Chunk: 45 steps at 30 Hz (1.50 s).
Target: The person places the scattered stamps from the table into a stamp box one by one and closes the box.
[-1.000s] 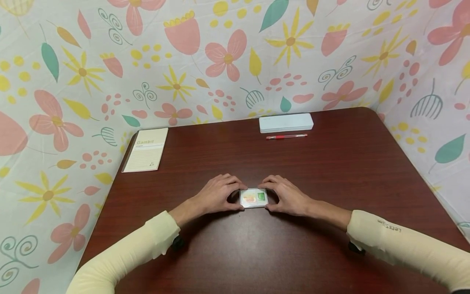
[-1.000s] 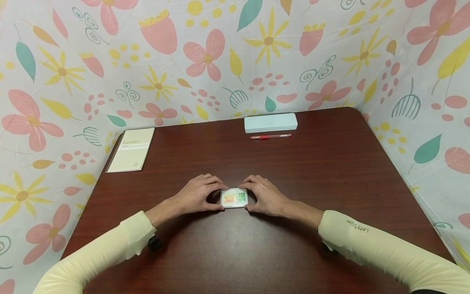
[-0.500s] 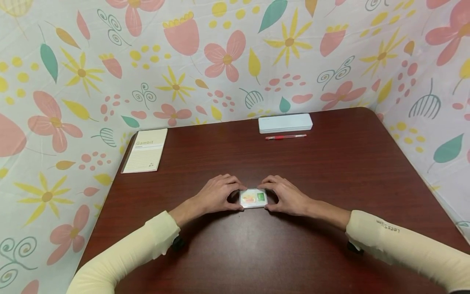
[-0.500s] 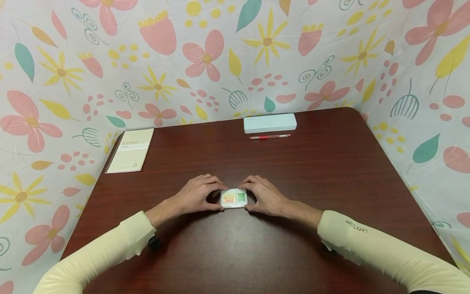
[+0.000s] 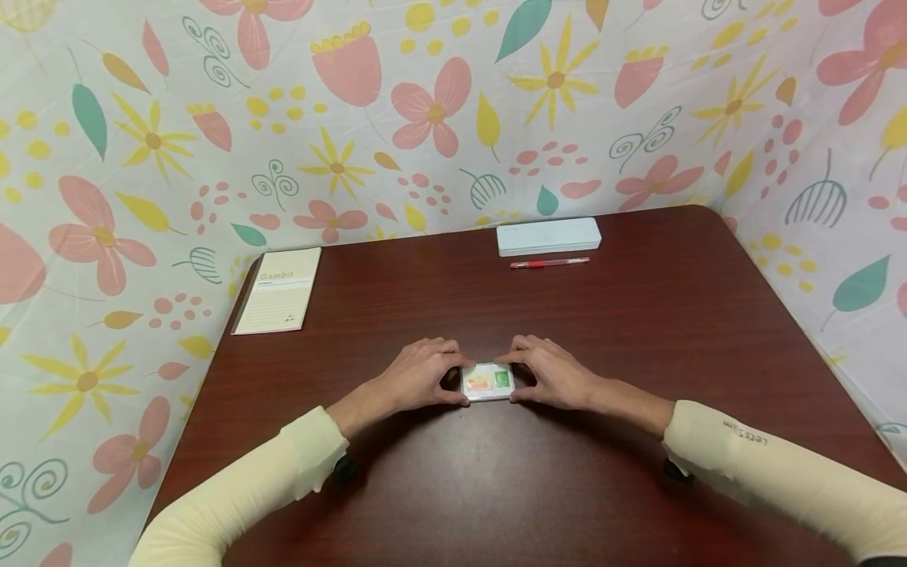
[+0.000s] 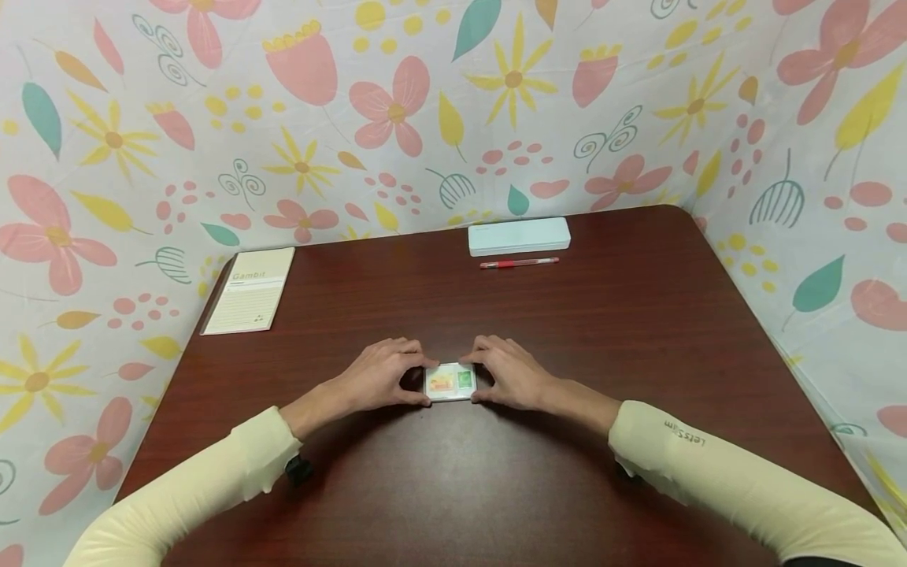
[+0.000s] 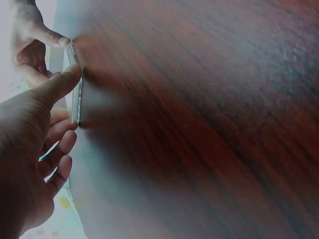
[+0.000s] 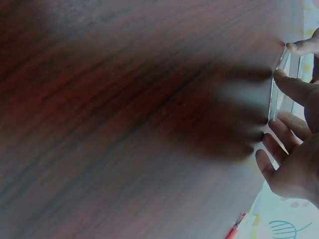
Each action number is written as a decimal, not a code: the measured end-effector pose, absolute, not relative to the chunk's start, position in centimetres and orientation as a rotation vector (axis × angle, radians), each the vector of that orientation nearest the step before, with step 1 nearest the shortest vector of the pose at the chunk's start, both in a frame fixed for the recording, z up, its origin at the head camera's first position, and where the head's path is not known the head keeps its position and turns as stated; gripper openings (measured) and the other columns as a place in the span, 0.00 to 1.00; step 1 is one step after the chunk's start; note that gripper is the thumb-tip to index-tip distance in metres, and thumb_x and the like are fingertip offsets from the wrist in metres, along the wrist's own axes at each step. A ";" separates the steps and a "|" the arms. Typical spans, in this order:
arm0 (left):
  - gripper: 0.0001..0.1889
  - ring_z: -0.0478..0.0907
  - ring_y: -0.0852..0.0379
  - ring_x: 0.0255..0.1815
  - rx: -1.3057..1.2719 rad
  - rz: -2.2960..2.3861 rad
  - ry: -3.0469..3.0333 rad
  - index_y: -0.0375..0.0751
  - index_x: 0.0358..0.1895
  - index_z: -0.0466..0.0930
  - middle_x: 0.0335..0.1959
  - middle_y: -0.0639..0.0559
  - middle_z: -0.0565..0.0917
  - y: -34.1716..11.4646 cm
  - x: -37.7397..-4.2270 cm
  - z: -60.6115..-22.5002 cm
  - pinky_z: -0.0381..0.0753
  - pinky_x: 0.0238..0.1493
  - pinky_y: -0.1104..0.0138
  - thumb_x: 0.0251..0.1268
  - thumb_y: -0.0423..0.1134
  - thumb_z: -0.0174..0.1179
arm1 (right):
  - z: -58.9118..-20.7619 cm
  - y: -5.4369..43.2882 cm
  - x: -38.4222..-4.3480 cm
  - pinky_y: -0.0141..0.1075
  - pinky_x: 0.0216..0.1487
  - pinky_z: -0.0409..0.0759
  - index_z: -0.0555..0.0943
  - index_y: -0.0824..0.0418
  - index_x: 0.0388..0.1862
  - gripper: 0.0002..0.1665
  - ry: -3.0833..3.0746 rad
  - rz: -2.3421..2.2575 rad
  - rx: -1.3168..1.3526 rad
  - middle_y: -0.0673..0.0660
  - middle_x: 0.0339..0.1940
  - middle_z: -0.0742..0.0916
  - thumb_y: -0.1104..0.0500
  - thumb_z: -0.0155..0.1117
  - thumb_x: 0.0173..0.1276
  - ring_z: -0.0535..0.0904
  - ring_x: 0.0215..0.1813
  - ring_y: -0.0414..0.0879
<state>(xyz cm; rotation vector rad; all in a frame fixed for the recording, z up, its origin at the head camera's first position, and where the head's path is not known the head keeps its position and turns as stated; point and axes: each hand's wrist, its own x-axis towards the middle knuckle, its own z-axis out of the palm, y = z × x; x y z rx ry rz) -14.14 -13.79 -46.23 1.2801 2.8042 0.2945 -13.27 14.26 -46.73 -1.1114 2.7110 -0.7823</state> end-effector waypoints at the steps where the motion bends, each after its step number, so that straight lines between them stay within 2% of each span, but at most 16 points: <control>1: 0.31 0.70 0.61 0.35 1.277 0.293 2.804 0.52 0.63 0.88 0.40 0.58 0.80 -13.7 -14.1 -46.2 0.75 0.43 0.62 0.59 0.63 0.77 | -46.7 14.3 -13.3 0.44 0.46 0.71 0.88 0.62 0.61 0.34 2.713 -0.780 -1.115 0.52 0.43 0.81 0.55 0.88 0.57 0.72 0.42 0.45; 6: 0.30 0.69 0.61 0.35 1.257 0.300 2.806 0.51 0.61 0.89 0.38 0.58 0.78 -13.7 -14.0 -46.2 0.72 0.41 0.63 0.59 0.62 0.78 | -46.8 14.3 -13.3 0.44 0.46 0.71 0.88 0.62 0.62 0.33 2.716 -0.786 -1.121 0.51 0.43 0.81 0.55 0.88 0.57 0.71 0.43 0.44; 14: 0.29 0.68 0.62 0.34 1.262 0.323 2.813 0.51 0.60 0.89 0.37 0.58 0.77 -13.7 -14.0 -46.5 0.71 0.39 0.64 0.58 0.61 0.78 | -46.8 14.3 -13.2 0.44 0.47 0.72 0.87 0.61 0.62 0.33 2.710 -0.792 -1.095 0.52 0.44 0.81 0.55 0.88 0.58 0.75 0.46 0.49; 30: 0.30 0.67 0.62 0.32 1.283 0.334 2.815 0.51 0.61 0.89 0.36 0.58 0.75 -13.8 -14.1 -46.5 0.69 0.36 0.66 0.58 0.62 0.78 | -47.0 14.3 -13.4 0.44 0.47 0.71 0.88 0.61 0.62 0.35 2.707 -0.806 -1.090 0.51 0.43 0.81 0.54 0.89 0.56 0.73 0.45 0.45; 34: 0.31 0.70 0.62 0.36 1.251 0.328 2.799 0.52 0.64 0.86 0.42 0.58 0.77 -13.8 -14.1 -46.5 0.73 0.40 0.65 0.60 0.62 0.77 | -47.0 14.3 -13.5 0.44 0.48 0.71 0.88 0.60 0.62 0.35 2.711 -0.806 -1.083 0.50 0.43 0.80 0.53 0.89 0.56 0.73 0.46 0.45; 37: 0.32 0.75 0.61 0.45 1.225 0.319 2.783 0.53 0.66 0.84 0.51 0.58 0.80 -13.8 -14.0 -46.5 0.79 0.48 0.62 0.63 0.61 0.76 | -47.1 14.2 -13.5 0.44 0.48 0.71 0.88 0.60 0.62 0.36 2.715 -0.806 -1.077 0.50 0.44 0.80 0.52 0.89 0.55 0.73 0.46 0.45; 40: 0.32 0.76 0.59 0.52 1.222 0.298 2.777 0.52 0.67 0.82 0.58 0.58 0.80 -13.8 -13.9 -46.4 0.79 0.55 0.59 0.64 0.61 0.75 | -47.2 14.2 -13.4 0.45 0.49 0.72 0.87 0.60 0.62 0.36 2.716 -0.813 -1.071 0.51 0.45 0.81 0.52 0.89 0.55 0.75 0.49 0.47; 45: 0.33 0.75 0.59 0.50 1.239 0.260 2.774 0.51 0.68 0.82 0.59 0.56 0.80 -13.7 -14.0 -46.3 0.78 0.55 0.59 0.65 0.62 0.74 | -47.2 14.2 -13.4 0.54 0.57 0.76 0.87 0.61 0.62 0.36 2.709 -0.843 -1.078 0.54 0.53 0.83 0.52 0.89 0.55 0.77 0.58 0.53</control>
